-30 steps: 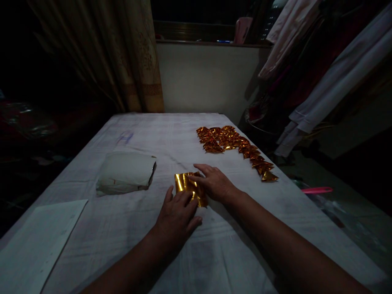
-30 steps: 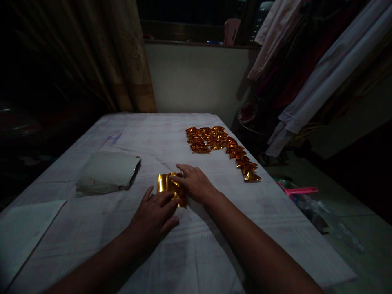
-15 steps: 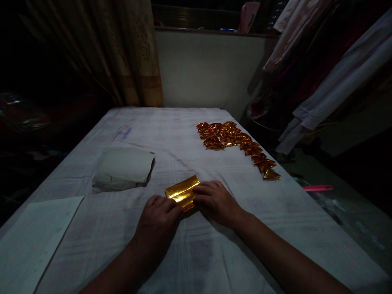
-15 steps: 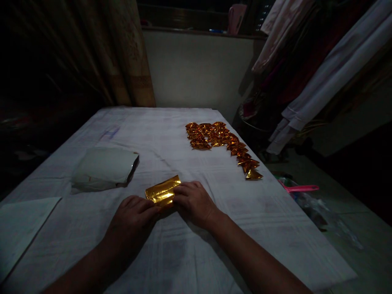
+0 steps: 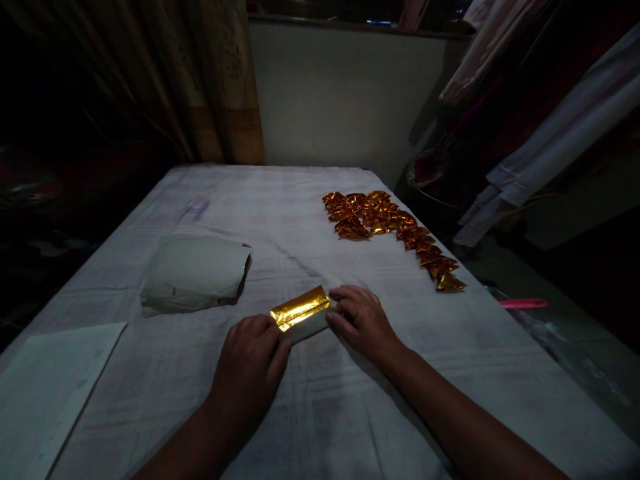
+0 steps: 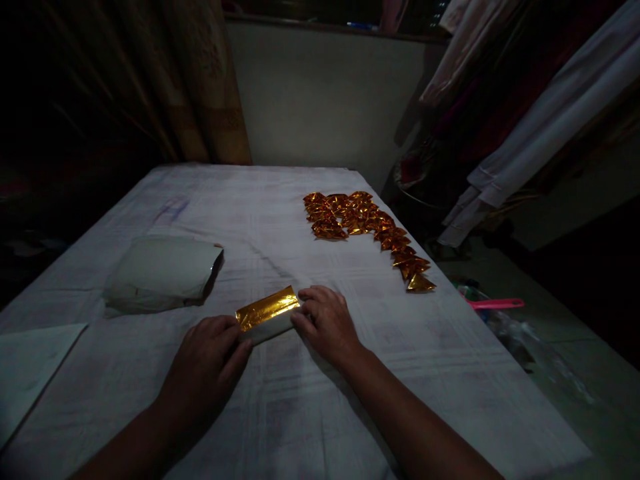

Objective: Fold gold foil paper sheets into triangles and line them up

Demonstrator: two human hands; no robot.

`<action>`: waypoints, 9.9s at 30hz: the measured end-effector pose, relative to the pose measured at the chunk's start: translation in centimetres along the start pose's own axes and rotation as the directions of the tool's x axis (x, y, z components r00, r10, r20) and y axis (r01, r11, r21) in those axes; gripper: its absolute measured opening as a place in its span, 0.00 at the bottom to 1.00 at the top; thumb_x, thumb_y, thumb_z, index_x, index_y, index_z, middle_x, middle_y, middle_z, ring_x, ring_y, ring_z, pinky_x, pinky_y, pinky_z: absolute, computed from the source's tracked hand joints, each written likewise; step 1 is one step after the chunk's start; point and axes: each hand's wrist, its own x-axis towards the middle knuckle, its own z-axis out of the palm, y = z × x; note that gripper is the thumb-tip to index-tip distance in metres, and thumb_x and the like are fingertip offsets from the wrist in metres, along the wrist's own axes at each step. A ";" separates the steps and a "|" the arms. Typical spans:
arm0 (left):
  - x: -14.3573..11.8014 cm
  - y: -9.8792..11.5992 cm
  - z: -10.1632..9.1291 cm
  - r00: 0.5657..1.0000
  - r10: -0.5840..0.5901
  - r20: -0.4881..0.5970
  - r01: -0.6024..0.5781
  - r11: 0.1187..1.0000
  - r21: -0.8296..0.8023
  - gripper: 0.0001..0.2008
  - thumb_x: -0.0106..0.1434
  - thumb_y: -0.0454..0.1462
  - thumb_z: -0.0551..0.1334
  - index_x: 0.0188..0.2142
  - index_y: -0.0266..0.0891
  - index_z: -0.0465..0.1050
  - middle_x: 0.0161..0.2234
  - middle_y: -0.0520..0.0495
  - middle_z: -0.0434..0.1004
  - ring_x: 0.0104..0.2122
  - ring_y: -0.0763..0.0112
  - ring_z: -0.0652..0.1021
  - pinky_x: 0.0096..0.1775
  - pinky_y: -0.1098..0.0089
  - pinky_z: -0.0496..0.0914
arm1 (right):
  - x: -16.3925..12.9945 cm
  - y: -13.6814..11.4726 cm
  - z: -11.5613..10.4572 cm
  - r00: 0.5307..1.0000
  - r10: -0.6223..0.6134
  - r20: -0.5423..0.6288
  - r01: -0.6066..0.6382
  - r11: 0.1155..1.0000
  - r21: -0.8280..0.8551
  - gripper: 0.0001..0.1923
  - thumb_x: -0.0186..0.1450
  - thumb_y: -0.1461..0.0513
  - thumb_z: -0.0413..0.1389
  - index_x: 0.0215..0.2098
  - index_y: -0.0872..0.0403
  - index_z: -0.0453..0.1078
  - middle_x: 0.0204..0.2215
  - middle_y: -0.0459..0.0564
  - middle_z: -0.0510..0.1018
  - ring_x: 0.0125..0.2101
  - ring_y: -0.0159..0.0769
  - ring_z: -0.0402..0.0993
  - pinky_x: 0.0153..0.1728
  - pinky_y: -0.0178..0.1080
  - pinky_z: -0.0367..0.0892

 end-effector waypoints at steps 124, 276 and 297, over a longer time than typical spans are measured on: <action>2.3 -1.8 1.3 0.969 0.226 0.102 -0.226 0.974 -0.009 0.23 0.66 0.48 0.65 0.57 0.41 0.71 0.56 0.39 0.77 0.55 0.52 0.76 0.60 0.44 0.62 | 1.1 -1.6 -2.8 0.905 -0.298 0.304 0.283 0.955 0.095 0.22 0.62 0.60 0.64 0.54 0.54 0.71 0.59 0.60 0.74 0.61 0.51 0.68 0.58 0.54 0.64; 1.3 -0.3 2.7 0.923 0.356 0.148 -0.377 0.914 0.151 0.29 0.74 0.49 0.53 0.67 0.35 0.60 0.66 0.40 0.66 0.66 0.55 0.66 0.64 0.50 0.61 | 0.6 -1.1 0.3 0.984 0.177 -0.022 -0.175 0.980 0.090 0.17 0.62 0.69 0.51 0.48 0.51 0.69 0.55 0.55 0.76 0.56 0.46 0.69 0.53 0.50 0.62; 1.4 -1.1 1.6 0.916 0.364 0.170 -0.393 0.901 0.186 0.27 0.73 0.49 0.55 0.66 0.39 0.62 0.65 0.42 0.68 0.64 0.55 0.68 0.65 0.49 0.56 | 1.9 -2.6 0.6 0.966 0.258 -0.006 -0.258 0.964 -0.067 0.02 0.67 0.62 0.61 0.38 0.50 0.72 0.51 0.53 0.76 0.54 0.46 0.68 0.51 0.49 0.59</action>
